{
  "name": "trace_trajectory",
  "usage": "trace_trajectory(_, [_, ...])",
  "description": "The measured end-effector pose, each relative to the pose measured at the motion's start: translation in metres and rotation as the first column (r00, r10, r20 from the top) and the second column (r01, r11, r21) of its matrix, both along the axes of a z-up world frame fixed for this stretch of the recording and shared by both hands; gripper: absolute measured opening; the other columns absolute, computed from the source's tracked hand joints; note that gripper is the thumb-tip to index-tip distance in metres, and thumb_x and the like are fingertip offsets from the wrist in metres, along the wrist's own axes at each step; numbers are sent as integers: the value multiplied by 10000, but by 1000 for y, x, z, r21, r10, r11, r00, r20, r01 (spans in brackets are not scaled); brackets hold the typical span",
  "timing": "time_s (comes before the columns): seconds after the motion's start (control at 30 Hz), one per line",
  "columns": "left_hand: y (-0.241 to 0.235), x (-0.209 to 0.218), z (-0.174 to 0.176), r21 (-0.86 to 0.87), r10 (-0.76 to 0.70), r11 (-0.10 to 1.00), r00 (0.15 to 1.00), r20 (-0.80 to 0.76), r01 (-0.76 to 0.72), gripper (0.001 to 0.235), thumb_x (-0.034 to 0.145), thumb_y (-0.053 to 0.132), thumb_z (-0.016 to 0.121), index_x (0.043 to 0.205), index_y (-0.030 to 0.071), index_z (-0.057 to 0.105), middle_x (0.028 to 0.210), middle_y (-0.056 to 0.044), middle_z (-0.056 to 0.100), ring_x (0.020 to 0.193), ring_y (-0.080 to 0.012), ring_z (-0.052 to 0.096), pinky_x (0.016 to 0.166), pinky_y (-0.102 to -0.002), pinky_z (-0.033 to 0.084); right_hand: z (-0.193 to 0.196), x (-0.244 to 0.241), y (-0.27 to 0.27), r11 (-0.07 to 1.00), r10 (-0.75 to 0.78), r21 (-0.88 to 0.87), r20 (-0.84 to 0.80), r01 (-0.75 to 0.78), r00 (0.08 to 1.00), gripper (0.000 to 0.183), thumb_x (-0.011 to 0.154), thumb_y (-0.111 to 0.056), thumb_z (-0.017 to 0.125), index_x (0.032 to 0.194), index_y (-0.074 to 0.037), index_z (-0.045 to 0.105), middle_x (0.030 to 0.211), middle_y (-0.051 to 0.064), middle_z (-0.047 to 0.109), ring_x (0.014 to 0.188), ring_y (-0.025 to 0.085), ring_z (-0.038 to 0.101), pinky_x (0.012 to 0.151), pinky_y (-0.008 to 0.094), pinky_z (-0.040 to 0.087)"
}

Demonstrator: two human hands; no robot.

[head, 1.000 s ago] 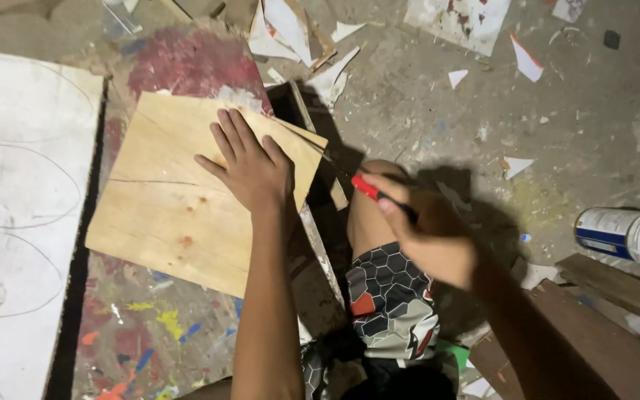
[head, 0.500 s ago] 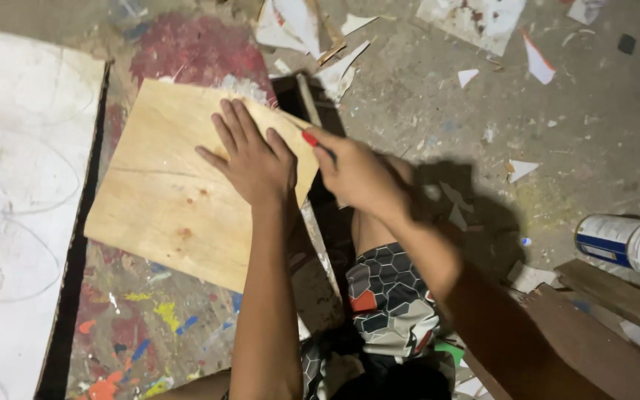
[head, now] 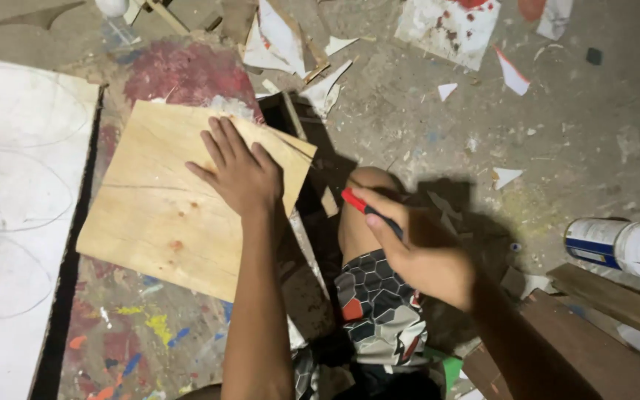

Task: The person cuts a curved shape out of a plywood sheet using a utility knife.

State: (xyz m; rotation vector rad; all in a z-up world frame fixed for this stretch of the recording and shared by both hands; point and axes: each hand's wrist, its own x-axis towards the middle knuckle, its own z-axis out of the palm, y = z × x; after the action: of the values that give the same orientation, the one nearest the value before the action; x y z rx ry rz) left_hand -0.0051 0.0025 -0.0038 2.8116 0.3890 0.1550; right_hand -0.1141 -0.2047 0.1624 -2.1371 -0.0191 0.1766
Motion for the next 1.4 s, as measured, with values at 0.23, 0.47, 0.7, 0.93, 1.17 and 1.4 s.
trace_trajectory(0.23, [-1, -2, 6, -13, -18, 1000, 999, -41, 17, 717, 1013, 415, 409, 1651, 119, 269, 1723, -92, 248, 1598, -284, 181, 1226, -678, -15, -71, 35, 7, 988, 144, -86, 174, -131, 974, 360, 1021, -98, 547, 1357, -62, 671, 1209, 260, 717, 1145, 467, 644, 977, 533, 513])
trace_trajectory(0.47, [-3, -1, 10, -5, 27, 1000, 999, -37, -27, 743, 986, 421, 434, 1652, 140, 263, 1727, -70, 240, 1601, -269, 182, 1236, -674, 22, -102, 106, 62, 987, 142, -63, -50, -145, 989, 388, 1041, -238, 530, 1389, -112, 646, 1271, 175, 710, 1196, 372, 661, 1015, 499, 524])
trace_trajectory(0.7, [-4, -3, 6, -11, 59, 998, 997, -41, -59, 726, 993, 409, 437, 1651, 150, 275, 1724, -61, 252, 1597, -256, 187, 1231, -676, 55, 22, 37, 27, 945, 114, -297, -95, -137, 989, 379, 1008, -286, 541, 1357, -251, 684, 1149, 156, 760, 1075, 388, 691, 873, 496, 570])
trace_trajectory(0.93, [-4, -3, 7, -44, 31, 998, 999, -38, -33, 715, 1002, 403, 406, 1653, 137, 274, 1729, -63, 244, 1604, -255, 174, 1238, -668, 6, 28, 7, 23, 957, -48, -291, -195, -11, 980, 404, 1004, -300, 518, 1380, -320, 664, 1188, 99, 768, 1105, 338, 703, 893, 477, 573])
trace_trajectory(1.17, [0, -1, 5, -34, 25, 999, 999, -38, -26, 732, 998, 422, 438, 1656, 144, 272, 1731, -53, 241, 1604, -239, 174, 1244, -654, 9, -85, 66, 54, 963, 83, -261, 77, -60, 994, 375, 1007, -205, 574, 1374, -197, 653, 1070, 231, 750, 1032, 418, 696, 849, 565, 572])
trace_trajectory(1.4, [-3, -1, 3, -9, 11, 1000, 1000, 9, -11, 756, 947, 426, 473, 1638, 160, 325, 1706, -61, 302, 1581, -256, 238, 1219, -678, 56, -74, 87, 55, 990, 76, -113, -96, -87, 992, 378, 1028, -219, 531, 1374, -136, 657, 1174, 268, 714, 1144, 466, 648, 964, 571, 529])
